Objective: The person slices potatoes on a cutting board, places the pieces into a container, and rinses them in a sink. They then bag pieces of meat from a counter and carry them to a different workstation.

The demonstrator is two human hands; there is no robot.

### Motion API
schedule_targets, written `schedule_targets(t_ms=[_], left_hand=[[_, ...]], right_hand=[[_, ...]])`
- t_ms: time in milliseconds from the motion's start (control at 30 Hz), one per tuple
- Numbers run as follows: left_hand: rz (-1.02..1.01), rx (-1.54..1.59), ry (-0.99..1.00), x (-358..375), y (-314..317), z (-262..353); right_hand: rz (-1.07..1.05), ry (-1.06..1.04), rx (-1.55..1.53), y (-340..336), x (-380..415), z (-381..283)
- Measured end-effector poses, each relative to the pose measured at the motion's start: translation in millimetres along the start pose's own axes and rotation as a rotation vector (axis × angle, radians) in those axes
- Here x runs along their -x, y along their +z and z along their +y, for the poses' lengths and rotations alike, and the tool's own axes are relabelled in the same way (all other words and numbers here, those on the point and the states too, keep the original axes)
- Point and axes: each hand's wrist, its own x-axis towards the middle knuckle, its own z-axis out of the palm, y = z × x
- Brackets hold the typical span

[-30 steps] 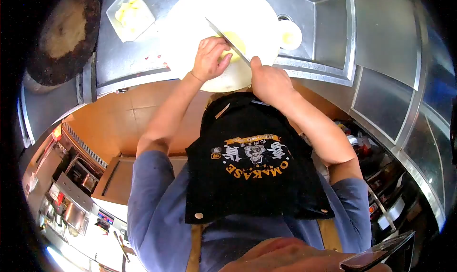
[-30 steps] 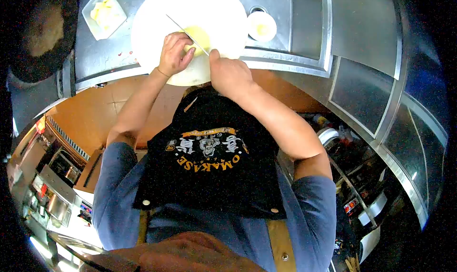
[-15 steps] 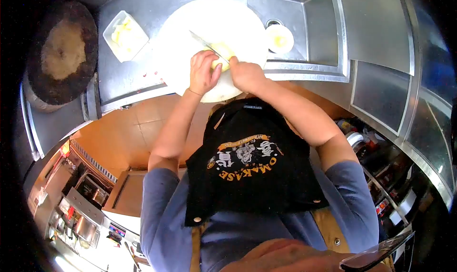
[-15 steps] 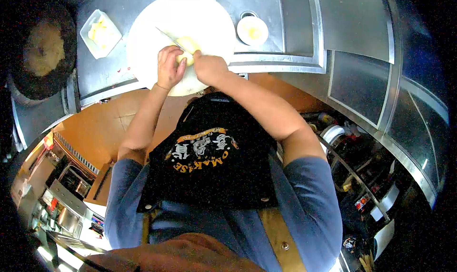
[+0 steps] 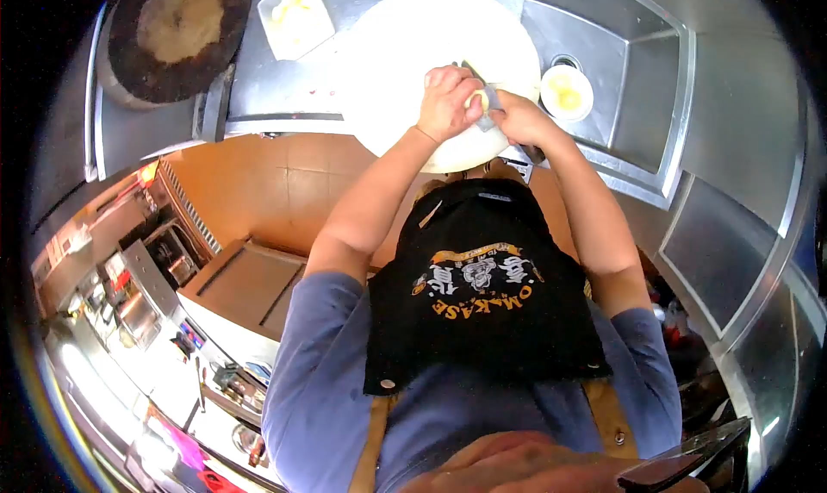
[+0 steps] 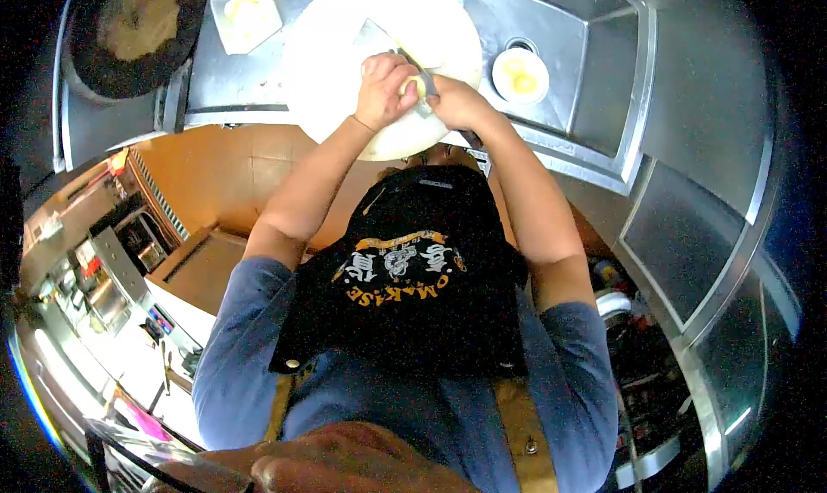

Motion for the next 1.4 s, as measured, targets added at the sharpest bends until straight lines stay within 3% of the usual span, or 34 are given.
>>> schedule_targets(t_ms=[33, 100, 233, 433, 500, 533, 667, 733, 867, 1033, 1067, 1100, 1233, 1300, 1400], left_hand=[[-0.024, 0.016, -0.014, 0, 1, 1], [-0.04, 0.029, -0.019, 6, -2, 4], [0.017, 0.019, -0.021, 23, -3, 9], [0.039, 0.017, -0.031, 28, -5, 15], [-0.191, -0.029, 0.037, 23, 1, 17], [-0.142, -0.029, -0.004, 21, 0, 16], [-0.084, -0.028, -0.039, 24, -11, 19], [0.142, 0.113, -0.212, 35, -22, 17], [0.103, 0.087, -0.275, 56, -48, 2], [-0.007, 0.172, -0.034, 34, -50, 0], [-0.025, 0.187, 0.007, 31, -47, 0], [-0.026, 0.199, 0.012, 30, -43, -2], [-0.112, 0.222, 0.031, 30, -38, -12], [-0.102, 0.248, 0.035, 32, -36, -12], [-0.096, 0.253, 0.009, 32, -34, -13]], right_hand=[[-0.01, -0.011, 0.01, 3, -2, 6], [0.13, -0.074, 0.322, 17, -3, 20], [0.018, 0.084, 0.451, 15, 13, -19], [0.055, -0.004, 0.639, -22, 16, -56], [0.056, 0.008, 0.757, -35, 13, -63], [0.066, 0.005, 0.779, -40, 14, -65], [0.102, 0.039, 0.694, -32, 29, -63], [0.214, 0.009, 0.599, -12, 39, -49], [0.309, -0.005, 0.52, 25, 64, -38], [0.277, 0.049, 0.566, 38, 71, -55], [0.31, -0.026, 0.575, 40, 70, -53], [0.343, -0.101, 0.583, 41, 68, -52], [0.314, -0.059, 0.567, 44, 61, -55], [0.182, 0.095, 0.546, 42, 61, -64], [0.135, 0.133, 0.544, 37, 58, -72]])
